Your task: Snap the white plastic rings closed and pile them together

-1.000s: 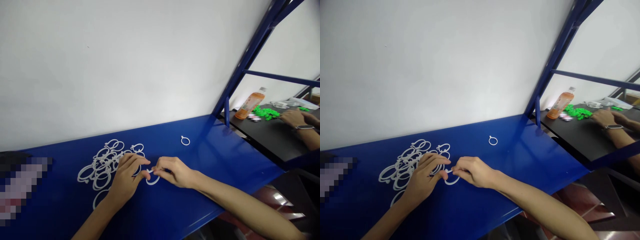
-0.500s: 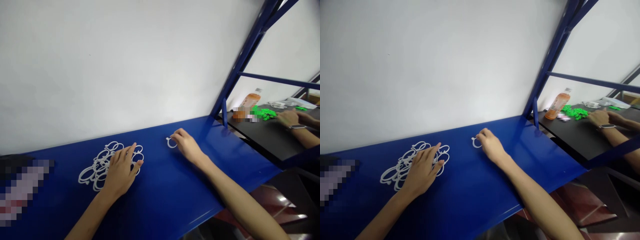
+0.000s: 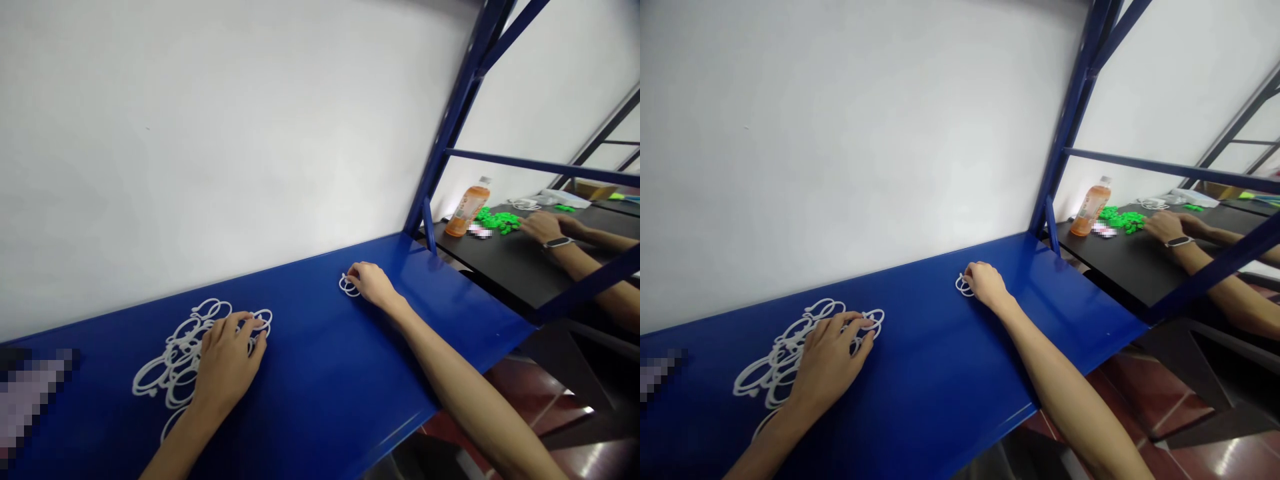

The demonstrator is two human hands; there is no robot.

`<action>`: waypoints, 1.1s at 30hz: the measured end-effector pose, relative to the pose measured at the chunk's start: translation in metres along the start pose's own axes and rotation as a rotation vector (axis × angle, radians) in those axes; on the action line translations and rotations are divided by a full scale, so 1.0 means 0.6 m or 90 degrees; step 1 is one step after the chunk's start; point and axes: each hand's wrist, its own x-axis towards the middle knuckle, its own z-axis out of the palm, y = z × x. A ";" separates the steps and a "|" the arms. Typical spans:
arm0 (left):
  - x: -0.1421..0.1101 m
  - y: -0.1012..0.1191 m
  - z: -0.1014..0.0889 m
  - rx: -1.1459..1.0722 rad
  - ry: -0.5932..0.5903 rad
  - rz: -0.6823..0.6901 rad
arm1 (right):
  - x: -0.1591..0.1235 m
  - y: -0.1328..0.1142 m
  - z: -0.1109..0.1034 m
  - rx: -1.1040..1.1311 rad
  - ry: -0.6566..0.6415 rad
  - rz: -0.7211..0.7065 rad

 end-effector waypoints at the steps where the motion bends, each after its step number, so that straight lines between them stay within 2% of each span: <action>1: 0.000 0.001 -0.001 -0.004 0.002 0.008 | -0.001 0.000 -0.001 -0.008 0.001 0.002; 6: 0.000 0.009 -0.010 -0.039 0.023 0.053 | -0.004 -0.010 -0.008 -0.033 0.051 -0.017; 10: 0.000 0.023 -0.021 -0.059 0.083 0.114 | -0.016 -0.041 -0.012 0.075 0.120 -0.120; 12: 0.000 0.030 -0.028 -0.056 0.108 0.146 | -0.030 -0.066 -0.011 0.204 0.079 -0.174; 15: -0.003 0.038 -0.035 -0.044 0.127 0.191 | -0.058 -0.106 -0.002 0.388 -0.065 -0.229; 17: -0.004 0.042 -0.037 -0.037 0.137 0.226 | -0.077 -0.129 0.010 0.457 -0.135 -0.244; 22: -0.004 0.054 -0.039 -0.042 0.149 0.274 | -0.099 -0.155 0.034 0.531 -0.179 -0.211; 27: -0.001 0.059 -0.041 -0.158 0.105 0.174 | -0.102 -0.155 0.029 0.542 -0.154 -0.191; 33: -0.004 0.059 -0.032 -0.312 0.044 -0.058 | -0.113 -0.159 0.028 0.447 -0.131 -0.398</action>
